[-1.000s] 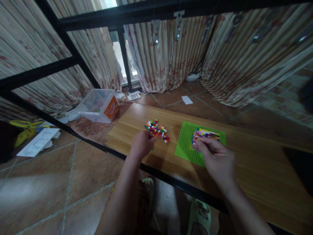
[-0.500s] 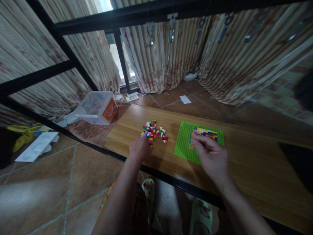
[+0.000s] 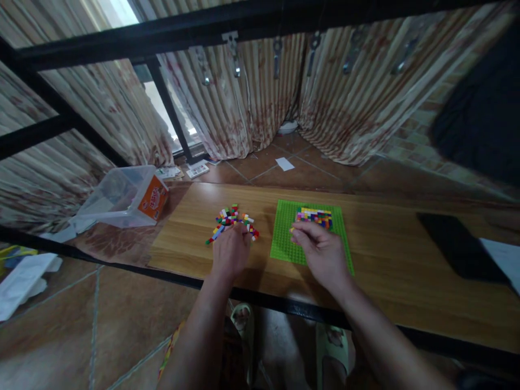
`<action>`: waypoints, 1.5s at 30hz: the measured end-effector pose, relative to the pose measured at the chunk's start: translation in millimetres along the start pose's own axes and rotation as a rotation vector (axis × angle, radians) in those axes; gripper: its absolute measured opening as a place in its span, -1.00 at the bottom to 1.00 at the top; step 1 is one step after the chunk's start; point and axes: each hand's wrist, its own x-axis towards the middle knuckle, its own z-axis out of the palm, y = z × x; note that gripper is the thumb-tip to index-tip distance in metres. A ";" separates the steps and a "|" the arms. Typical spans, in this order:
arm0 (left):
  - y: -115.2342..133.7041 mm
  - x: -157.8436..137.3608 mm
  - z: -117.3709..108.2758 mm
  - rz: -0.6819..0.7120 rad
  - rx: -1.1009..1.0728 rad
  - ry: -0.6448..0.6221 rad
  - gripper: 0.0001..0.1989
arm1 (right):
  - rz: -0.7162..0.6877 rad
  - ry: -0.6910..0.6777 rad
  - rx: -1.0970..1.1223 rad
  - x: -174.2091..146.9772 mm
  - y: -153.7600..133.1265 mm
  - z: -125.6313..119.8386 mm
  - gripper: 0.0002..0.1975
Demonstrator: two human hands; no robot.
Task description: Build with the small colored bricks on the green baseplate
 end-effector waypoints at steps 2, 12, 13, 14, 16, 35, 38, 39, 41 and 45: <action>2.4 1.6 2.6 0.029 -0.060 0.025 -0.86 | -0.003 -0.010 0.011 -0.4 -0.6 1.7 -0.81; 34.3 -0.8 17.1 0.180 -1.068 0.015 -0.92 | 0.073 0.047 0.207 8.5 -8.4 6.9 -0.87; 38.5 -2.2 17.1 0.181 -1.109 0.002 -0.92 | 0.095 0.045 0.231 9.0 -9.0 6.8 -0.86; 42.2 -3.3 16.8 0.184 -1.137 -0.007 -0.92 | 0.110 0.045 0.247 9.2 -9.6 6.4 -0.84; 48.1 -4.8 16.3 0.190 -1.163 -0.011 -0.91 | 0.117 0.055 0.265 9.1 -10.4 5.2 -0.83; 60.0 -8.5 25.3 0.158 -1.122 0.008 -0.76 | -0.122 0.041 0.090 0.8 -11.6 -7.2 -0.93; 62.3 -9.2 29.5 0.151 -1.110 0.044 -0.80 | -0.120 0.042 0.080 -1.6 -8.9 -6.6 -0.91; 63.4 -9.3 31.0 0.149 -1.108 0.043 -0.80 | -0.120 0.041 0.071 -1.9 -7.6 -6.8 -0.90; 65.4 -8.6 34.0 0.151 -1.099 0.015 -0.77 | -0.123 0.035 0.033 -1.1 -4.8 -9.2 -0.89; 65.8 -5.2 38.8 0.171 -0.952 -0.026 -0.62 | -0.162 0.073 -0.098 6.6 -0.4 -26.2 -0.87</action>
